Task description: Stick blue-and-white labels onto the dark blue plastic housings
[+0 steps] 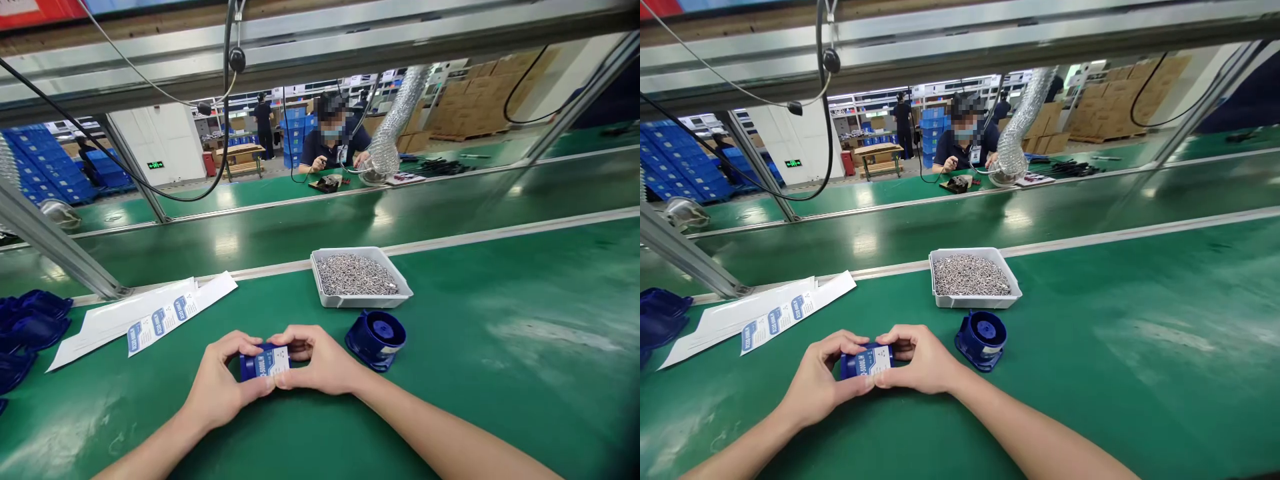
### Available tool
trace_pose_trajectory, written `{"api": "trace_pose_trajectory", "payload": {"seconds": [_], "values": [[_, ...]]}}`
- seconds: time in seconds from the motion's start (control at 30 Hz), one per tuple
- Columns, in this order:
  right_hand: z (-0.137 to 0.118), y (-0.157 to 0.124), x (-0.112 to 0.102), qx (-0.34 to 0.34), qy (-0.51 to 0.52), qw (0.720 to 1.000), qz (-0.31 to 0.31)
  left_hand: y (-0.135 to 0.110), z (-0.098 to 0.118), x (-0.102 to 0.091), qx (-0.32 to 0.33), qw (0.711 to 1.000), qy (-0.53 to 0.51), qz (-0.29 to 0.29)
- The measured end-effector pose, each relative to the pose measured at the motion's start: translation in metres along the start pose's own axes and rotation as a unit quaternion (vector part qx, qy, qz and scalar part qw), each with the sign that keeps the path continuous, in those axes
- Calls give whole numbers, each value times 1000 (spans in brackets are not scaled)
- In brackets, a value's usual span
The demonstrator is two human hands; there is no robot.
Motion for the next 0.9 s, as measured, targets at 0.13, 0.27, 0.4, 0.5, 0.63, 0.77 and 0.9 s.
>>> {"api": "trace_pose_trajectory", "payload": {"seconds": [0.13,0.27,0.4,0.5,0.63,0.77,0.9], "values": [[2,2,-1,17,30,999,2,1,0,1,15,1000,4,1],[-2,3,0,40,52,998,-1,0,3,1,8,1000,25,-7],[-2,4,1,76,75,994,18,-3,2,2,-6,1000,17,-5],[-1,4,1,93,84,992,31,-4,1,5,-6,1000,-2,-2],[-3,4,0,67,62,995,49,-1,2,10,35,999,10,12],[0,8,1,59,46,995,68,6,5,12,18,1000,17,7],[2,13,1,45,20,994,102,10,6,12,-10,1000,3,20]]}}
Point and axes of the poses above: each hand's wrist, its own y-axis towards the middle knuckle, its own x-axis out of the palm, z = x × y, the point moved 2 cm from there along y, towards the middle knuckle
